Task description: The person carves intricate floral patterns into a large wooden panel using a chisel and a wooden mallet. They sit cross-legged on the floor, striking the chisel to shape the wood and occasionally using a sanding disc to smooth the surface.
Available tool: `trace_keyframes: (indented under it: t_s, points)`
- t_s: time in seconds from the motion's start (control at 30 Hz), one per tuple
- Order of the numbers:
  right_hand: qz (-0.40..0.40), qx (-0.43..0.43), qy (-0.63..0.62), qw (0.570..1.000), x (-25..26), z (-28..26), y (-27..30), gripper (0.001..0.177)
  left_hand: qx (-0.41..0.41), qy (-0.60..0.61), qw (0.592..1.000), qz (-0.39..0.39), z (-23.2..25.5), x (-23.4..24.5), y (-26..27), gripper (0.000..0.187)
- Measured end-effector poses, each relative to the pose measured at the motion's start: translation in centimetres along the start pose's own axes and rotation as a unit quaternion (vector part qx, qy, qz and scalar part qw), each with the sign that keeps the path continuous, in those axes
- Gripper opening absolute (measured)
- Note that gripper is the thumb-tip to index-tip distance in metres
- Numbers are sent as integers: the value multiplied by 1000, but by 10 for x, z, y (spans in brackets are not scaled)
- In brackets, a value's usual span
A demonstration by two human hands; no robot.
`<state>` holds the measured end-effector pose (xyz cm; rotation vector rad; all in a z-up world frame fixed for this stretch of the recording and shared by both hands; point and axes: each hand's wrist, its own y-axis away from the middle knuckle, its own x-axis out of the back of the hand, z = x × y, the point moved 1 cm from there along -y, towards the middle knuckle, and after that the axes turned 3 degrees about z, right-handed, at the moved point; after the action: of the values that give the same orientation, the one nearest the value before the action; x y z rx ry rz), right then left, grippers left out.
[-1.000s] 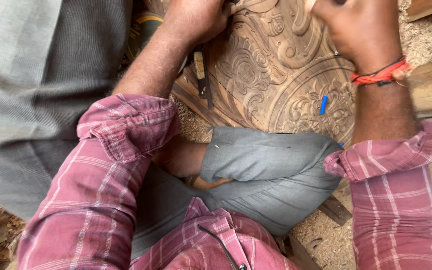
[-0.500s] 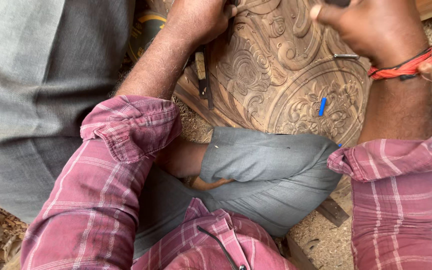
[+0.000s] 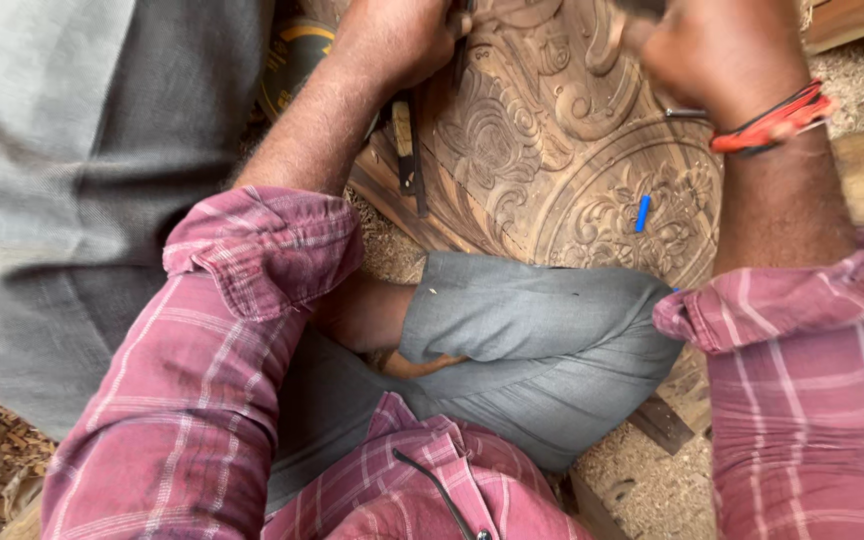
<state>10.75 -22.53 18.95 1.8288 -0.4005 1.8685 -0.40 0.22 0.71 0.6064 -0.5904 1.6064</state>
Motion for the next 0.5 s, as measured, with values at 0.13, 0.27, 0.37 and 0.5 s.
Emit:
trace_keyframes:
  t_s: [0.13,0.27,0.37,0.5]
  points:
    - [34,35,54,997,3,2,1,38,-36,18,999,29,2,4,5,30]
    - [50,53,53,996,6,-2,8,35,-25,61,998,-27,-5,6,5,27]
    - [-4,-52,-29,998,14,-8,6,42,-6,105,993,-44,-9,9,4,26]
    - [-6,-146,-354,924,22,-10,8,30,17,86,995,-43,-14,2,4,28]
